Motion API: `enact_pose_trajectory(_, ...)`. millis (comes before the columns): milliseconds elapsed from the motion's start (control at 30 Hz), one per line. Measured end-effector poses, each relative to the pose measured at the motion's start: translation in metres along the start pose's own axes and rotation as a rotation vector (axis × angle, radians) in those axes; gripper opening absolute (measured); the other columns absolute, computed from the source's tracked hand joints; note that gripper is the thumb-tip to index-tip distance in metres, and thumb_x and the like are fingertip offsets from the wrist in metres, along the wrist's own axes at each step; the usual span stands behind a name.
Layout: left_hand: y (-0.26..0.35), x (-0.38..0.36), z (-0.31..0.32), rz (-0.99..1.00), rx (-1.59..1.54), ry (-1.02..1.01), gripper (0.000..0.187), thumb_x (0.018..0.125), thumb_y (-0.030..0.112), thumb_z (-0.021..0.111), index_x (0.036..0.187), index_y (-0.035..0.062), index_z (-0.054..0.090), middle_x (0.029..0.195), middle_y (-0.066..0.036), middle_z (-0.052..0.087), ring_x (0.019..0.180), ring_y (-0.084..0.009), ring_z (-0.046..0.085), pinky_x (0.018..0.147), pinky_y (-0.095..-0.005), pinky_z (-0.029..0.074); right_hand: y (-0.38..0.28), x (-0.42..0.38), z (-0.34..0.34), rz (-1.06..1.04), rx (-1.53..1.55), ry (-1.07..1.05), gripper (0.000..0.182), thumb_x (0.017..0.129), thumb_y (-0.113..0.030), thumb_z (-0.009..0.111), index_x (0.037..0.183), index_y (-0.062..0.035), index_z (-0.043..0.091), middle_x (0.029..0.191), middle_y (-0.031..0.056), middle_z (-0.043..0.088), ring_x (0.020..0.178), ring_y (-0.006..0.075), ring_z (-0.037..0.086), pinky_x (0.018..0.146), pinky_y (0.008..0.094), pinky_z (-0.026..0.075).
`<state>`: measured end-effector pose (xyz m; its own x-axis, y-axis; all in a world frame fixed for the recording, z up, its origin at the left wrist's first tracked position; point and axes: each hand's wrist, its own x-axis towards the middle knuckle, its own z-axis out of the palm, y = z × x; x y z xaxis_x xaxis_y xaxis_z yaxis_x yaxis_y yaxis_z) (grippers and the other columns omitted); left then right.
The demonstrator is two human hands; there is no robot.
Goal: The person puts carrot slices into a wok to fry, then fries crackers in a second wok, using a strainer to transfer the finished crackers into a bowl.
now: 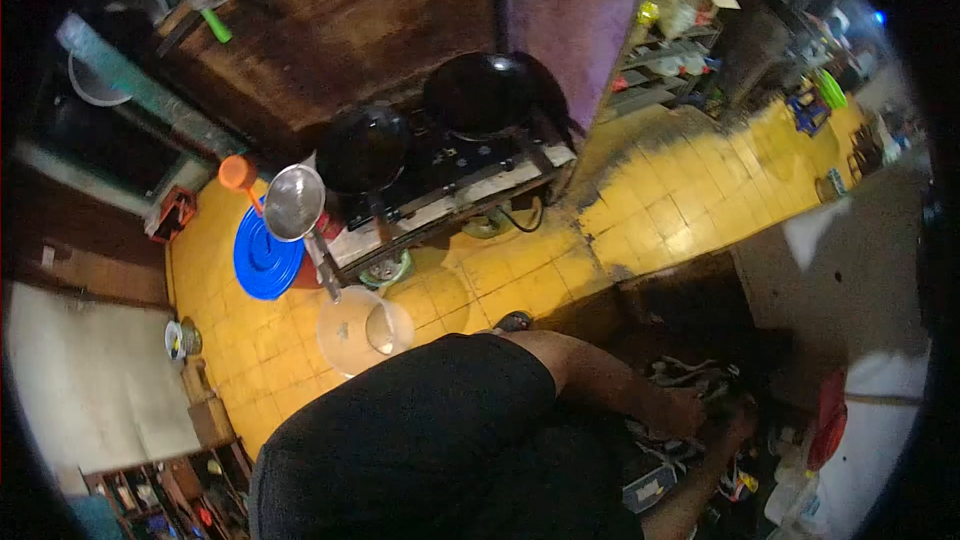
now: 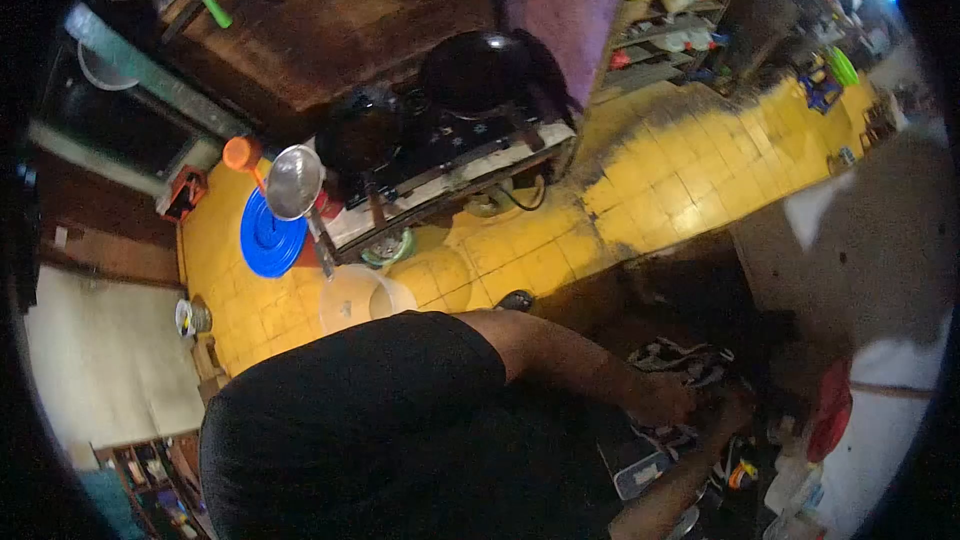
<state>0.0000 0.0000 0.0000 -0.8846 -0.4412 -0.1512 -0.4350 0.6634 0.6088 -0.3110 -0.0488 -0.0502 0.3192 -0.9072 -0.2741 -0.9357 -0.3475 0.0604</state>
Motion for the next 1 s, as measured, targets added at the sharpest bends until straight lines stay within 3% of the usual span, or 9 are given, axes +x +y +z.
enact_pose_trajectory(167,-0.069,-0.094,-0.015,0.293,-0.031,0.392,0.035,0.080,0.014,0.058,0.113,0.0043,0.055,0.106,-0.013,0.056,0.104,-0.0308,0.051,0.088,-0.0434,0.043,-0.096,0.047,-0.003,-0.202,0.382,0.691,0.039,0.091,-0.034,0.042,0.101,-0.0018,0.062,0.092,0.0183,0.061,0.084,0.0314,0.058,0.073,0.0417,0.045)
enact_pose_trajectory(300,-0.100,-0.182,0.019,-0.273,-0.254,0.570,0.043,0.075,0.008,0.060,0.116,0.0062,0.052,0.106,-0.015,0.055,0.104,-0.0309,0.052,0.091,-0.0422,0.041,-0.090,0.070,-0.049,0.080,0.372,0.153,0.042,0.089,-0.037,0.045,0.098,0.0003,0.062,0.093,0.0188,0.061,0.084,0.0313,0.058,0.072,0.0418,0.044)
enact_pose_trajectory(367,-0.079,-0.275,0.044,-0.404,-0.561,1.021,0.032,0.079,0.011,0.058,0.111,0.0053,0.054,0.104,-0.014,0.057,0.103,-0.0268,0.054,0.085,-0.0369,0.045,-0.088,0.075,-0.047,0.307,0.346,-0.229,0.044,0.088,-0.039,0.047,0.097,0.0018,0.062,0.093,0.0191,0.062,0.084,0.0311,0.058,0.071,0.0419,0.043)
enact_pose_trajectory(500,-0.049,-0.410,0.157,-1.313,-0.621,1.502,0.019,0.083,0.009,0.058,0.101,0.0036,0.057,0.094,-0.008,0.060,0.078,-0.0110,0.055,0.069,-0.0270,0.047,-0.081,0.077,-0.020,0.229,0.319,-0.033,0.048,0.086,-0.042,0.051,0.092,0.0038,0.062,0.082,0.0160,0.062,0.071,0.0287,0.056,0.067,0.0408,0.043)
enact_pose_trajectory(533,-0.063,-0.440,0.214,-1.211,-0.755,1.951,0.018,0.083,0.013,0.060,0.096,0.0017,0.056,0.087,-0.007,0.059,0.077,-0.0123,0.054,0.069,-0.0270,0.046,-0.091,0.074,-0.033,0.217,0.221,-0.086,0.048,0.086,-0.042,0.051,0.089,0.0048,0.062,0.078,0.0156,0.061,0.068,0.0288,0.056,0.066,0.0410,0.043)
enact_pose_trajectory(600,-0.049,-0.500,0.254,-1.585,-0.723,1.941,0.031,0.080,0.022,0.066,0.096,0.0010,0.050,0.080,-0.005,0.052,0.074,-0.0133,0.051,0.066,-0.0280,0.044,-0.108,0.065,-0.047,0.195,0.110,-0.131,0.048,0.086,-0.041,0.051,0.086,0.0057,0.062,0.074,0.0151,0.061,0.065,0.0289,0.055,0.065,0.0412,0.043)
enact_pose_trajectory(733,-0.049,-0.536,0.222,-1.478,-0.682,2.459,0.043,0.073,0.027,0.071,0.098,0.0028,0.045,0.075,-0.004,0.051,0.059,-0.0140,0.048,0.051,-0.0311,0.041,-0.165,0.031,-0.082,0.067,0.273,0.063,0.054,0.088,-0.043,0.045,0.077,0.0062,0.062,0.070,0.0209,0.061,0.066,0.0307,0.061,0.061,0.0407,0.044)
enact_pose_trajectory(867,-0.106,-0.567,0.233,-1.859,-1.070,2.289,0.054,0.069,0.038,0.073,0.104,0.0090,0.044,0.090,-0.006,0.051,0.075,-0.0179,0.050,0.053,-0.0343,0.043,-0.205,0.013,-0.104,0.157,0.270,0.136,0.055,0.084,-0.048,0.049,0.079,0.0058,0.062,0.068,0.0194,0.060,0.069,0.0305,0.062,0.064,0.0413,0.045)
enact_pose_trajectory(1000,-0.143,-0.597,0.250,-1.809,-1.124,2.195,0.034,0.071,0.027,0.074,0.088,0.0089,0.051,0.071,-0.003,0.052,0.058,-0.0152,0.048,0.045,-0.0329,0.039,-0.210,0.023,-0.076,0.257,0.560,0.174,0.058,0.082,-0.051,0.051,0.083,0.0061,0.062,0.070,0.0174,0.060,0.070,0.0279,0.060,0.066,0.0396,0.044)
